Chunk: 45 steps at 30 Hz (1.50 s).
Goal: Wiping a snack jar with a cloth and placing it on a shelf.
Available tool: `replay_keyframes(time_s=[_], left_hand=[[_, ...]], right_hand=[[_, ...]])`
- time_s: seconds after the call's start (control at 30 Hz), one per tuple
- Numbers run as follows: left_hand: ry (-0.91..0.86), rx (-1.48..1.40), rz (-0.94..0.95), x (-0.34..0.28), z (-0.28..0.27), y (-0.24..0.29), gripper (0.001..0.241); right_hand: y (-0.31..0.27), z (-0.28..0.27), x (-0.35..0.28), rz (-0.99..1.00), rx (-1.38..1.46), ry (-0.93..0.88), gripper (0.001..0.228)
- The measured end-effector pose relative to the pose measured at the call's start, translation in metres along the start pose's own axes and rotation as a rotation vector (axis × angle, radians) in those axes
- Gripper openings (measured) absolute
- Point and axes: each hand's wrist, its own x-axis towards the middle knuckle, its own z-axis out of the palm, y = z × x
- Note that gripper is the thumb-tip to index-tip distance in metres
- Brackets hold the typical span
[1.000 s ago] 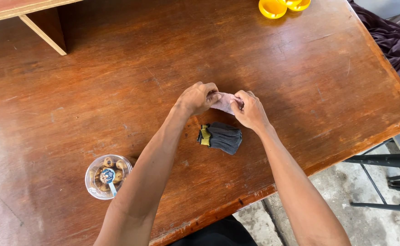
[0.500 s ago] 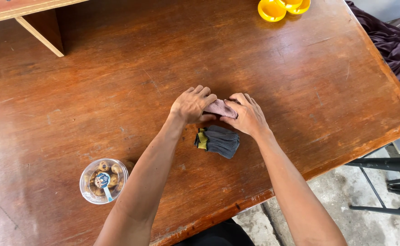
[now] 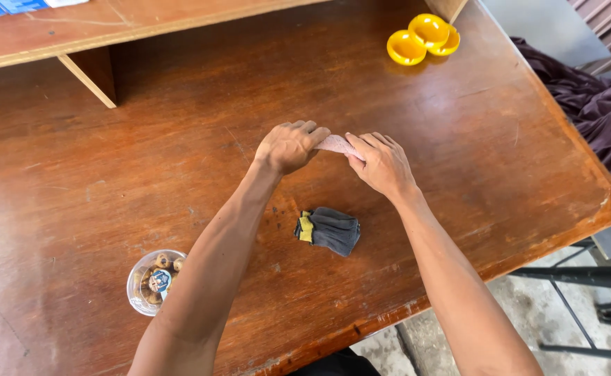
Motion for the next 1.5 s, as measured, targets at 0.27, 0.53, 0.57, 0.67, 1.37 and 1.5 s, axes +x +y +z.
replay_keyframes(time_s=[0.27,0.53,0.57,0.67,1.37,1.5], left_hand=[[0.04,0.093,-0.091,-0.008,-0.051,-0.005,0.02],[0.087,0.162,-0.26,-0.08,-0.077,-0.018,0.022],[0.084,0.164,-0.298,-0.093,-0.079,-0.019,0.023],[0.084,0.177,-0.401,-0.136,-0.086,-0.018,0.026],[0.197,0.05,-0.617,-0.34,-0.146,-0.014,0.039],[0.098,-0.123,-0.625,-0.34,-0.135,-0.027,0.052]], right_hand=[[-0.008,-0.025,0.046,-0.111,0.026,0.066,0.03],[-0.055,-0.006,0.084,-0.264,0.161,0.07,0.027],[-0.064,-0.002,0.088,-0.286,0.187,0.059,0.026],[-0.096,0.009,0.099,-0.363,0.251,0.042,0.026],[-0.311,0.044,0.125,-0.568,0.434,0.075,0.024],[-0.335,0.046,0.118,-0.517,0.435,0.11,0.019]])
